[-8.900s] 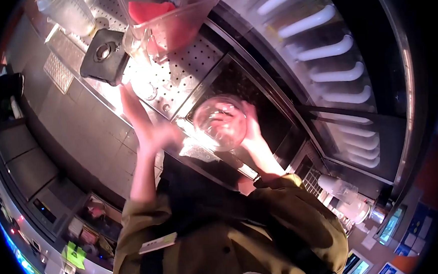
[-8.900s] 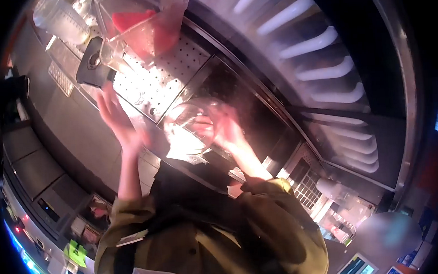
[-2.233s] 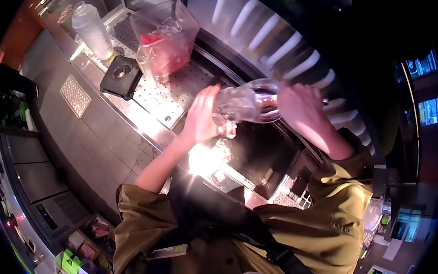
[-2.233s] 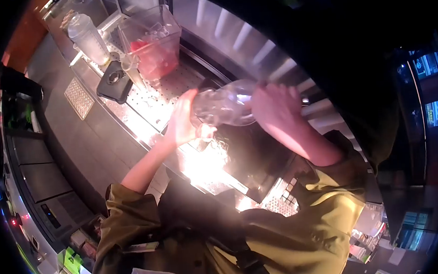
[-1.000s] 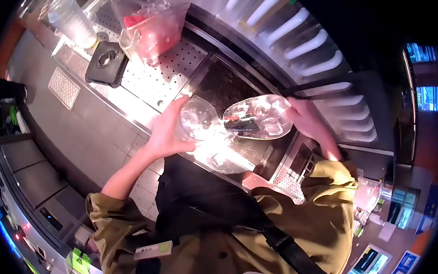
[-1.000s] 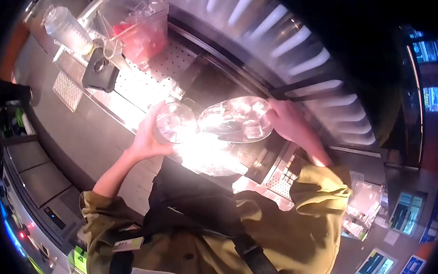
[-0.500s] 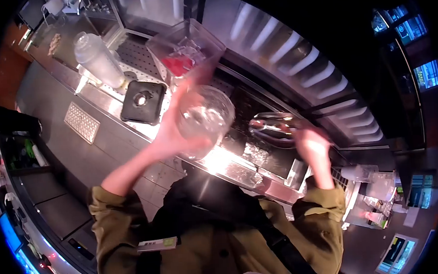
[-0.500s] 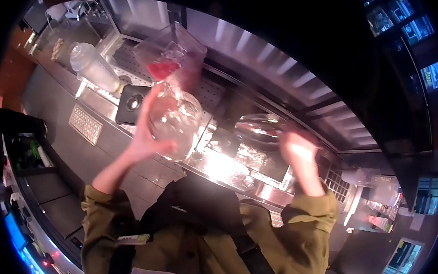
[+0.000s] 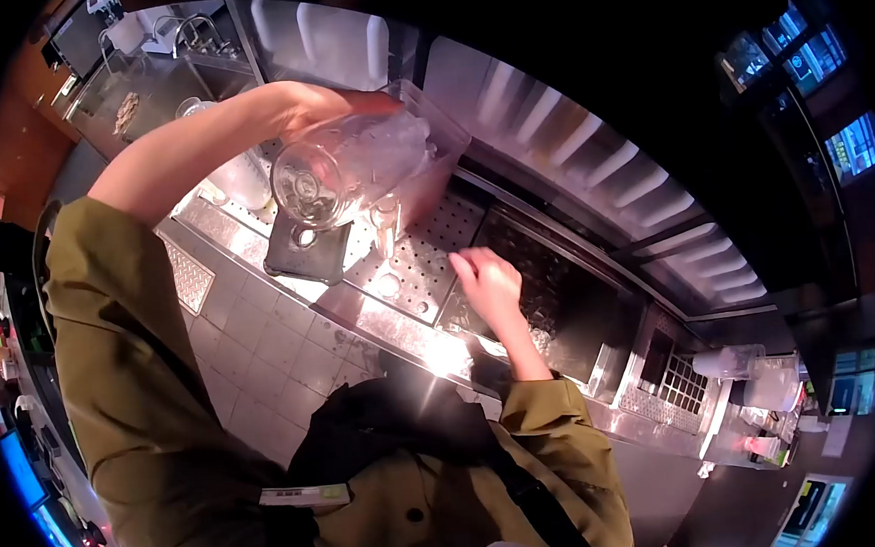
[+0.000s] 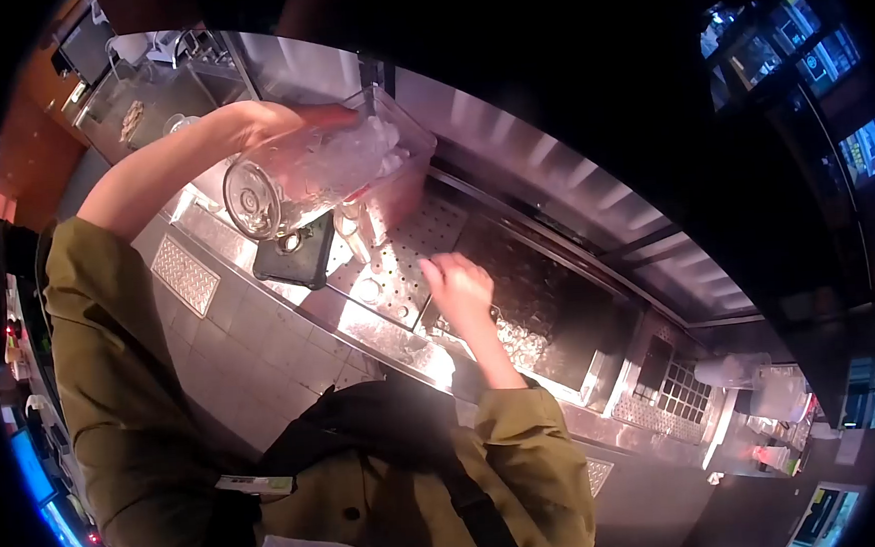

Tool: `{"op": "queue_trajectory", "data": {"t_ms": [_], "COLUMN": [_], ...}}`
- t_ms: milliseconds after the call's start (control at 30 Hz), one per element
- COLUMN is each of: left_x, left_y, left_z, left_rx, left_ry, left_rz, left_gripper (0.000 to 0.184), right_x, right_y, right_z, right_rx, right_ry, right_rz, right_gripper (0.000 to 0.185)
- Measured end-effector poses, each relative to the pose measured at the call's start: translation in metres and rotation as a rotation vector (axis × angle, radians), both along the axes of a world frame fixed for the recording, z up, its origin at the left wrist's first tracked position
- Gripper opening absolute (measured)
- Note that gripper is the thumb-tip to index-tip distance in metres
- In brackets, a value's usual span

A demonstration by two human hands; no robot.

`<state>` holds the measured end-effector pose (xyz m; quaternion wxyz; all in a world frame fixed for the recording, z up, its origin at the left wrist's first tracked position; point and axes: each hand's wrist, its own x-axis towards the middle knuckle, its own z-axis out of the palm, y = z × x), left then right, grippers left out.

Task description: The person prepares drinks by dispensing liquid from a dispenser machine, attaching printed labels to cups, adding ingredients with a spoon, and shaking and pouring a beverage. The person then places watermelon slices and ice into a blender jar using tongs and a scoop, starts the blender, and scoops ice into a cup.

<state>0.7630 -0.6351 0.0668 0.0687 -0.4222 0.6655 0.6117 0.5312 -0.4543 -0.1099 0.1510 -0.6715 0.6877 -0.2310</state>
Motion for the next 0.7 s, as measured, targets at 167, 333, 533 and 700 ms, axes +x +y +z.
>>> {"op": "queue_trajectory", "data": {"t_ms": [167,333,533,700], "left_x": [0.0,0.059,0.056,-0.016], "left_y": [-0.004,0.028,0.09,0.059], "left_z": [-0.014,-0.021,-0.103,-0.189], "left_rx": [0.37,-0.054,-0.781,-1.0], "left_ry": [0.149,0.637,0.742,0.471], "left_rz": [0.261,0.568,1.073,1.089], "left_gripper": [0.057,0.069,0.084,0.098], "right_x": [0.102,0.14,0.035,-0.037], "right_y": [-0.033,-0.063,-0.043,0.024], "right_z": [0.006,-0.021,-0.008,0.05], "right_rx": [-0.331,-0.545,-0.612,-0.702], "right_ry": [-0.536,-1.006,-1.146,-1.011], "right_rz": [0.019,-0.441,-0.297,-0.162], "right_gripper": [0.04,0.012,0.022,0.007]}}
